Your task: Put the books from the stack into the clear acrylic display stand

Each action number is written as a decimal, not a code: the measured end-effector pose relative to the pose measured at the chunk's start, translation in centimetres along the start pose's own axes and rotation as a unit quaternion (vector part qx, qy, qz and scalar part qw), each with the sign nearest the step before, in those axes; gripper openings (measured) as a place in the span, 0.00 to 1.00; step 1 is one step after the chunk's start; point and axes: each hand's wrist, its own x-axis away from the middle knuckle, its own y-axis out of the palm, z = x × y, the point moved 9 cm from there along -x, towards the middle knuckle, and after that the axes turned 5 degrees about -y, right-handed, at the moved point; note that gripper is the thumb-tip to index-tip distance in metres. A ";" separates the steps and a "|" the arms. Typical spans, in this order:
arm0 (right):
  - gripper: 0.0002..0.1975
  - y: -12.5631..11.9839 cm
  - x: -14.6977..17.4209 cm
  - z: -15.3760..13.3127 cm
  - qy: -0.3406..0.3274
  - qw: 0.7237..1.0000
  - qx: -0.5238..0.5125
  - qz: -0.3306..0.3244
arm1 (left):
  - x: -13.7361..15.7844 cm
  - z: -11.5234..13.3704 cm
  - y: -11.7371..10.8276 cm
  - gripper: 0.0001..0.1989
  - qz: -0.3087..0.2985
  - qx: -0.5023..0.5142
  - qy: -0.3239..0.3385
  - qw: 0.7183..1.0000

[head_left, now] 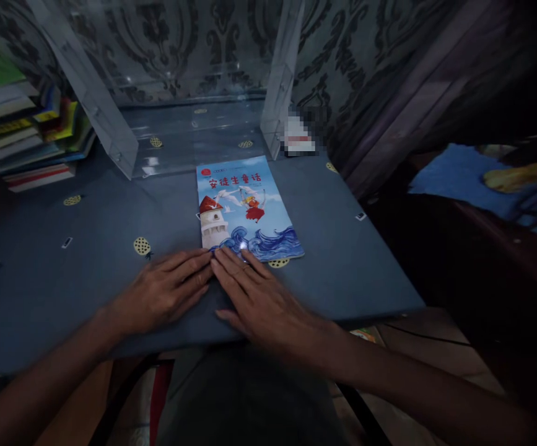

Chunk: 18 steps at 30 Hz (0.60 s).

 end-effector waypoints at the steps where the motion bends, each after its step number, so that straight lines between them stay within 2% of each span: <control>1: 0.32 -0.1 0.6 0.4 0.007 1.000 0.002 0.001 | 0.0 0.0 0.0 0.14 0.004 0.001 0.000 1.000; 6: 0.39 -1.6 4.8 3.7 0.049 0.997 0.054 0.014 | 0.1 -0.2 0.0 0.16 0.009 0.006 -0.016 1.000; 11: 0.37 -3.1 7.4 5.4 0.086 0.990 0.109 0.011 | 0.1 -0.2 -0.2 0.16 0.014 0.014 -0.021 1.000; 14: 0.35 -3.7 7.7 5.5 0.083 0.989 0.118 0.021 | -0.2 -0.7 -0.3 0.15 0.010 0.059 -0.054 0.997; 18: 0.25 -5.1 7.4 6.5 0.070 0.990 0.104 0.061 | -1.2 -2.1 -0.2 0.14 0.004 0.154 -0.112 0.982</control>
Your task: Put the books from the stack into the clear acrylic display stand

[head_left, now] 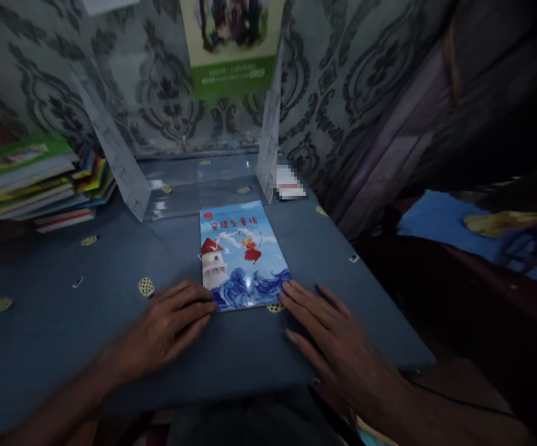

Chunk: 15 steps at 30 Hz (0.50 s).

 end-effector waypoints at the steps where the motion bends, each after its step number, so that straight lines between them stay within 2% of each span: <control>1: 0.22 -0.2 -0.3 0.6 0.002 1.000 -0.012 0.008 | -0.4 -0.4 0.0 0.14 0.003 0.005 -0.012 1.000; 5: 0.16 0.2 -2.2 3.2 0.011 0.998 -0.059 0.020 | -2.4 -3.2 0.8 0.16 0.011 -0.031 -0.057 0.998; 10: 0.20 2.9 -7.0 6.0 0.007 0.999 -0.053 0.009 | -5.4 -7.9 2.9 0.21 0.008 -0.049 -0.099 0.994; 15: 0.23 5.9 -12.3 10.3 0.080 0.995 -0.052 -0.017 | -7.7 -10.8 4.1 0.25 0.007 -0.064 -0.148 0.987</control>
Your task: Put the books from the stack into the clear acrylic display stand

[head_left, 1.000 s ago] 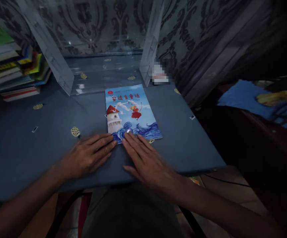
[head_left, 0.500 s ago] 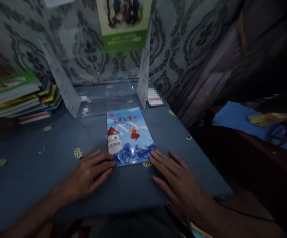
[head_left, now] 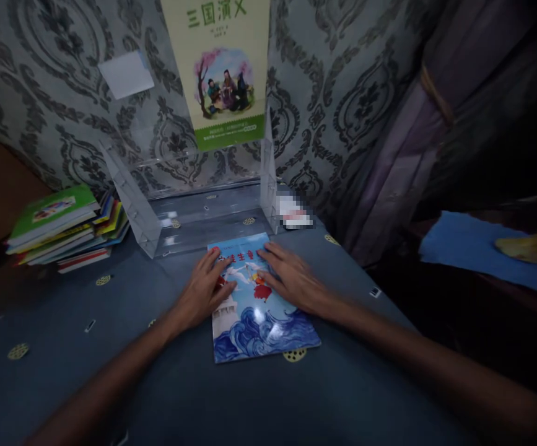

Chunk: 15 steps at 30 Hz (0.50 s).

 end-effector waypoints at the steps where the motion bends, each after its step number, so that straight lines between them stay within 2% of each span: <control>1: 0.23 0.3 -0.9 0.6 0.011 1.000 0.000 0.003 | -0.3 -0.1 0.1 0.26 0.002 -0.003 -0.007 1.000; 6: 0.24 1.6 -2.4 2.1 0.042 0.999 -0.015 0.028 | -0.4 0.0 0.1 0.26 -0.005 -0.021 -0.019 1.000; 10: 0.25 2.0 -1.8 1.7 0.040 0.998 -0.031 0.022 | 0.1 0.0 -0.5 0.26 0.007 -0.040 -0.010 0.999; 15: 0.25 1.4 -1.8 0.9 0.016 1.000 -0.023 0.011 | 0.5 -0.2 -0.9 0.25 0.008 -0.030 -0.010 0.999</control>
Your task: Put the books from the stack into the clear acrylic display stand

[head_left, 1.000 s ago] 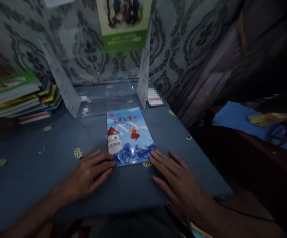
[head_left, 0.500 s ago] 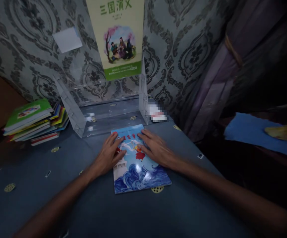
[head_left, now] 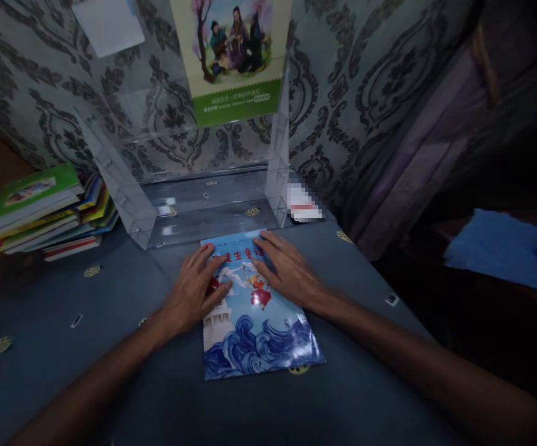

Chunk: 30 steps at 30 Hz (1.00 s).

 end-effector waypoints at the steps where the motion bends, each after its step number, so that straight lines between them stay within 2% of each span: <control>1: 0.25 -0.1 -0.1 0.1 0.000 1.000 0.008 -0.002 | 0.0 0.0 0.0 0.25 -0.002 -0.001 -0.001 1.000; 7: 0.26 -0.7 -0.9 0.9 -0.005 0.999 0.052 0.000 | 0.0 0.1 0.1 0.26 0.000 -0.010 0.008 1.000; 19: 0.24 -0.7 -0.4 1.0 0.012 1.000 0.026 0.011 | -0.1 0.3 0.3 0.26 -0.030 -0.040 -0.007 0.999; 25: 0.23 -0.8 -0.4 0.3 0.041 0.998 0.040 -0.028 | -0.1 0.1 0.4 0.27 -0.049 -0.048 -0.012 0.998; 30: 0.25 -1.0 0.0 -0.2 0.020 0.998 0.038 -0.038 | -0.2 0.5 -0.1 0.26 -0.055 -0.073 -0.009 0.996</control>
